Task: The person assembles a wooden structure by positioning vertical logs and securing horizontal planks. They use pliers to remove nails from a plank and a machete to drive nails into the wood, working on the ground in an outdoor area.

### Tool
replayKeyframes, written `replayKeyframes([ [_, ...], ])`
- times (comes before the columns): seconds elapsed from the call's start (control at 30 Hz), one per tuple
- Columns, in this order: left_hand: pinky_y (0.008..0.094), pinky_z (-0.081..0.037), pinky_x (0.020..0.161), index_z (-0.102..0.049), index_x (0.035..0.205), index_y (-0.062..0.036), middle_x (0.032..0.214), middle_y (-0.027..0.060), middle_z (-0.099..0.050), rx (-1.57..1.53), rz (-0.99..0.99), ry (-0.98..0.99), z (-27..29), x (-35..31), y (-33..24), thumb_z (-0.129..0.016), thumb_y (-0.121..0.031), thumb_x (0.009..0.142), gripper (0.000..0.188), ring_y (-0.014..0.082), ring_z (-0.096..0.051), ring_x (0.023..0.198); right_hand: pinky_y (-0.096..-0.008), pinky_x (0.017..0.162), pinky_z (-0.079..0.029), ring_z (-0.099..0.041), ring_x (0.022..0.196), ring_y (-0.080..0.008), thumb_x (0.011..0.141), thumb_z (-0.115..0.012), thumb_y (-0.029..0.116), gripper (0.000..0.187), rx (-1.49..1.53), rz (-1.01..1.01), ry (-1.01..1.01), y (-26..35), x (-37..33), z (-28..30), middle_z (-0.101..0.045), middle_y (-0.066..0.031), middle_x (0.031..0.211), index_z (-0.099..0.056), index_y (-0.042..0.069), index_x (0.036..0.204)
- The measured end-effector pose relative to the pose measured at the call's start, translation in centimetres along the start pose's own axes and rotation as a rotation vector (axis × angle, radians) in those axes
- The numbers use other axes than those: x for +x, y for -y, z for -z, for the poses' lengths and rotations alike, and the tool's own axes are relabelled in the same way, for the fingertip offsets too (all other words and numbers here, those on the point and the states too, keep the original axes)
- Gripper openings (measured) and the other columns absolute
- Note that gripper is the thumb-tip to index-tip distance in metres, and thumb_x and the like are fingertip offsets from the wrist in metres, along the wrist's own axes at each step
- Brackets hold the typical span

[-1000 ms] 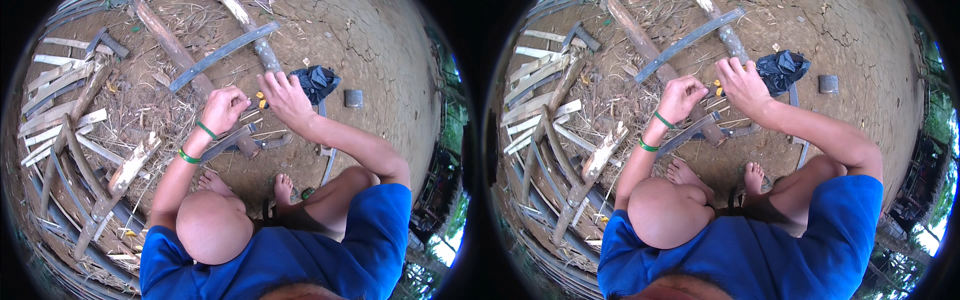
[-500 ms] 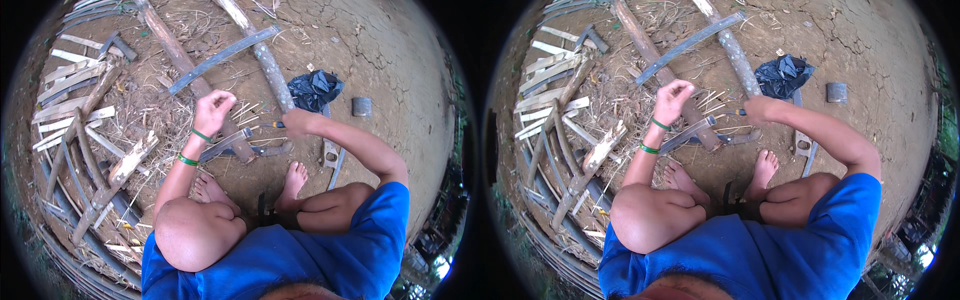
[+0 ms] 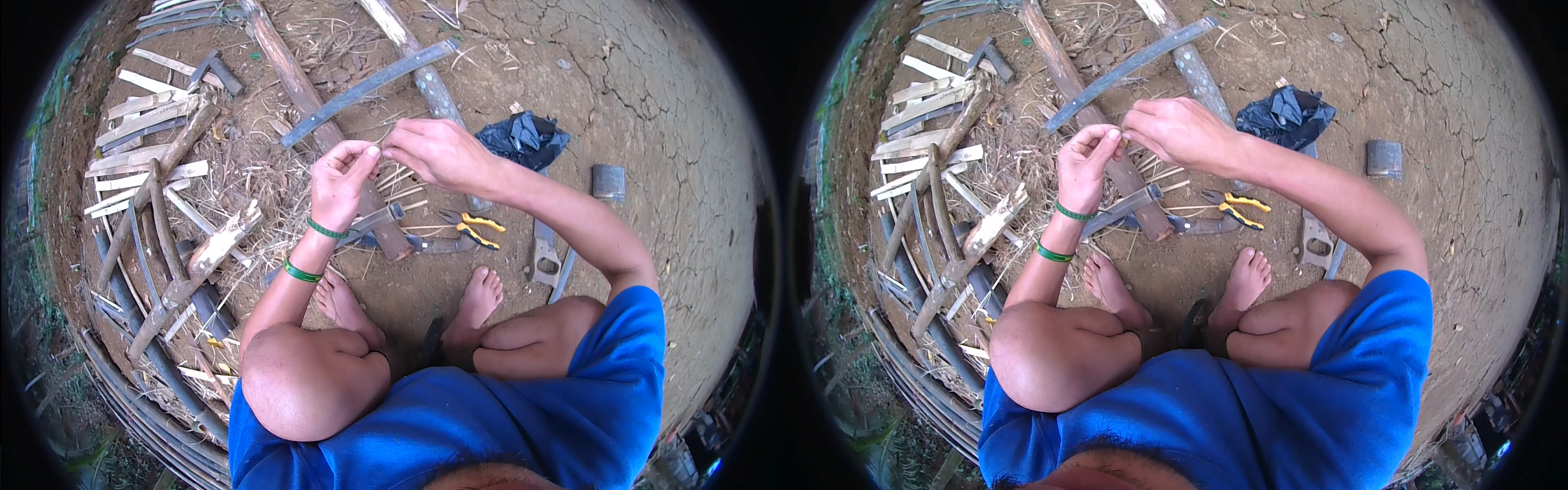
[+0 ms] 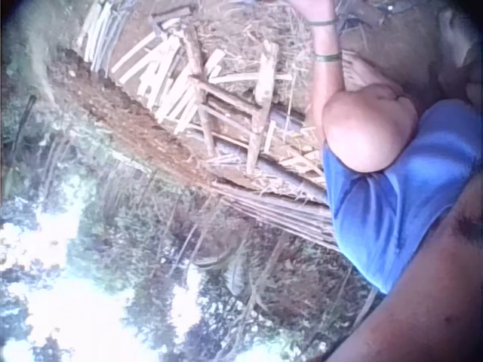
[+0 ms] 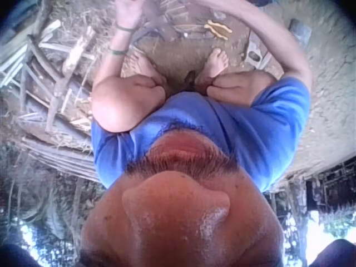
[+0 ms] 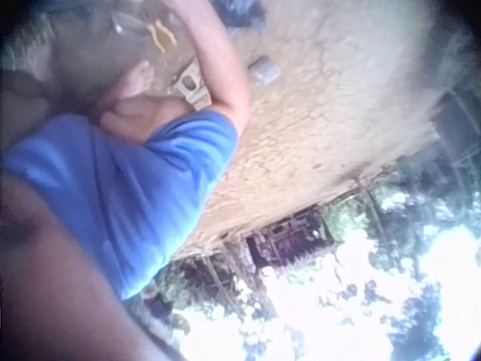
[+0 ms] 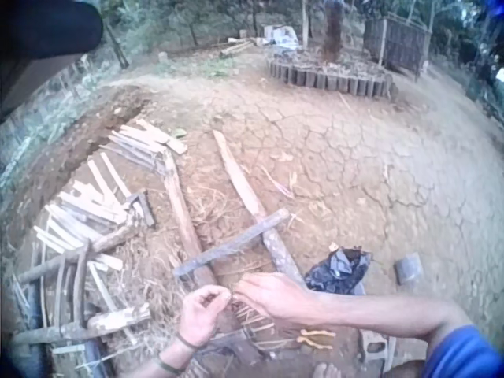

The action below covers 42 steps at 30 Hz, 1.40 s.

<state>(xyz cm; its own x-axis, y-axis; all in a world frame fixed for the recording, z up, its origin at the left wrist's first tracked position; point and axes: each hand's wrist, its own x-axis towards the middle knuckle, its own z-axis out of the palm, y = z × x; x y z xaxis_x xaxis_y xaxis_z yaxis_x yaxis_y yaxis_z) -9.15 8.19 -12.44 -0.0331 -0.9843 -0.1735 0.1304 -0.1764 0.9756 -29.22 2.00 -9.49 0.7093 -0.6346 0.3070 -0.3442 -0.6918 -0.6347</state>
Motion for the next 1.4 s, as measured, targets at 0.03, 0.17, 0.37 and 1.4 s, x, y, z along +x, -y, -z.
replayKeyframes([
  [0.03,0.0225,-0.051,0.072,-0.069,0.103,0.0014,0.084,0.0016,-0.068,-0.014,0.016,-0.007,-0.1,-0.1,0.1,-0.068,-0.012,0.097,0.015,0.0069,-0.06,0.076,-0.0438,0.068,-0.055,-0.068,0.081,-0.0361,0.093,-0.065,0.013,0.015,-0.03,0.01,0.044,-0.2,0.0,0.1,-0.067,-0.0163,0.09,-0.067,0.001,0.101],
  [0.17,0.024,-0.052,0.074,-0.069,0.104,-0.0005,0.083,0.0019,-0.068,0.279,-0.106,-0.059,0.6,-0.8,1.5,-0.07,-0.012,0.094,0.015,0.0091,-0.061,0.075,-0.0479,0.073,-0.054,-0.068,0.079,-0.0387,0.091,-0.066,0.015,0.016,0.065,-0.4,0.222,-3.6,-2.7,-1.5,-0.068,-0.0205,0.083,-0.069,0.0,0.088],
  [0.37,0.0315,-0.053,0.075,-0.069,0.106,-0.0003,0.087,0.0114,-0.067,0.818,-0.009,-0.008,6.1,-5.1,6.4,-0.076,-0.015,0.085,0.027,0.0188,-0.066,0.079,-0.0483,0.074,-0.059,-0.072,0.083,-0.0392,0.082,-0.061,0.002,0.011,-0.325,-0.372,0.513,-8.9,-8.1,-8.9,-0.071,-0.0254,0.087,-0.07,-0.005,0.082],
  [1.4,0.0491,-0.052,0.073,-0.057,0.118,0.0012,0.099,0.0228,-0.059,1.163,-0.277,0.275,6.9,-3.6,-3.5,-0.064,-0.023,0.096,0.034,0.0435,-0.063,0.086,-0.0459,0.079,-0.057,-0.072,0.071,-0.0292,0.091,-0.065,0.033,0.039,-0.701,-1.016,0.724,-10.8,-23.6,10.7,-0.071,-0.0187,0.075,-0.068,-0.004,0.079],
])
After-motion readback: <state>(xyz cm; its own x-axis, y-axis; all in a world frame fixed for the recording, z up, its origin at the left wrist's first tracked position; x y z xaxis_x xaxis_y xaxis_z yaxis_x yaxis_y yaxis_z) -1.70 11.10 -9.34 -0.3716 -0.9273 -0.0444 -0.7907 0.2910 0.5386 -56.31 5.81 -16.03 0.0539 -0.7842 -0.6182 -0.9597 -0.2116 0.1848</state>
